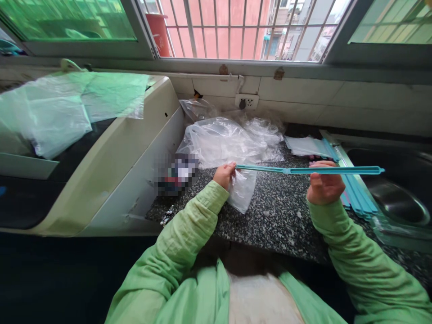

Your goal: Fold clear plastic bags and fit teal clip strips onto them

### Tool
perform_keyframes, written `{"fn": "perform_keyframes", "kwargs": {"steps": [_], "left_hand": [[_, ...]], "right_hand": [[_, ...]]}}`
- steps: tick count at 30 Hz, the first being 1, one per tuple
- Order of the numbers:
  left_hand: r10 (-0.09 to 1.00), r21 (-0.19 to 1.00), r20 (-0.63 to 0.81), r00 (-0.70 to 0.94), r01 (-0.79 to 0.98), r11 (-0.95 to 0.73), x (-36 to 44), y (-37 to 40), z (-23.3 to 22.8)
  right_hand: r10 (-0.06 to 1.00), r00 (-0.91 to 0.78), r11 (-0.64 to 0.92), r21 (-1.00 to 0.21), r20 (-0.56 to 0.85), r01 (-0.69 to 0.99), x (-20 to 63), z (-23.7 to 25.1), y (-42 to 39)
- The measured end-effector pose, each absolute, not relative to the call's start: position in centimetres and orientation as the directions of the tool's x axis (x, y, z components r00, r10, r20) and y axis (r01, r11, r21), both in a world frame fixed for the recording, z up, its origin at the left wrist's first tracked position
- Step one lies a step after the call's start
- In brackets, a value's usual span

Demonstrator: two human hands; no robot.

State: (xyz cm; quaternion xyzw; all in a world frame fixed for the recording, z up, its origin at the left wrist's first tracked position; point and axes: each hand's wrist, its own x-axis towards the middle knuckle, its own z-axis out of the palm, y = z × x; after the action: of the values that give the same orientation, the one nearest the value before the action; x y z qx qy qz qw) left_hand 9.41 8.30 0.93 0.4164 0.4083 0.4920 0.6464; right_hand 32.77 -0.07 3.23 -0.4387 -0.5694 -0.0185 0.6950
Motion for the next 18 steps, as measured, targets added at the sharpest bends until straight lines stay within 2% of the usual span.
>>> {"fn": "perform_keyframes", "kwargs": {"steps": [3,11,18], "left_hand": [[0.974,0.941,-0.125,0.187,-0.289,0.176,9.43,8.25,1.03],[0.974,0.953,-0.102,0.203,-0.262,0.155,9.33,8.15,1.06],[0.972,0.961,-0.084,0.22,-0.239,0.137,9.35,8.31,0.71]], "right_hand": [[0.362,0.248,0.713,-0.438,0.899,0.547,32.47,3.46,0.0],[0.528,0.138,0.646,-0.501,0.838,0.576,32.03,3.47,-0.26],[0.549,0.022,0.631,-0.431,0.836,0.645,31.94,3.29,-0.11]]}}
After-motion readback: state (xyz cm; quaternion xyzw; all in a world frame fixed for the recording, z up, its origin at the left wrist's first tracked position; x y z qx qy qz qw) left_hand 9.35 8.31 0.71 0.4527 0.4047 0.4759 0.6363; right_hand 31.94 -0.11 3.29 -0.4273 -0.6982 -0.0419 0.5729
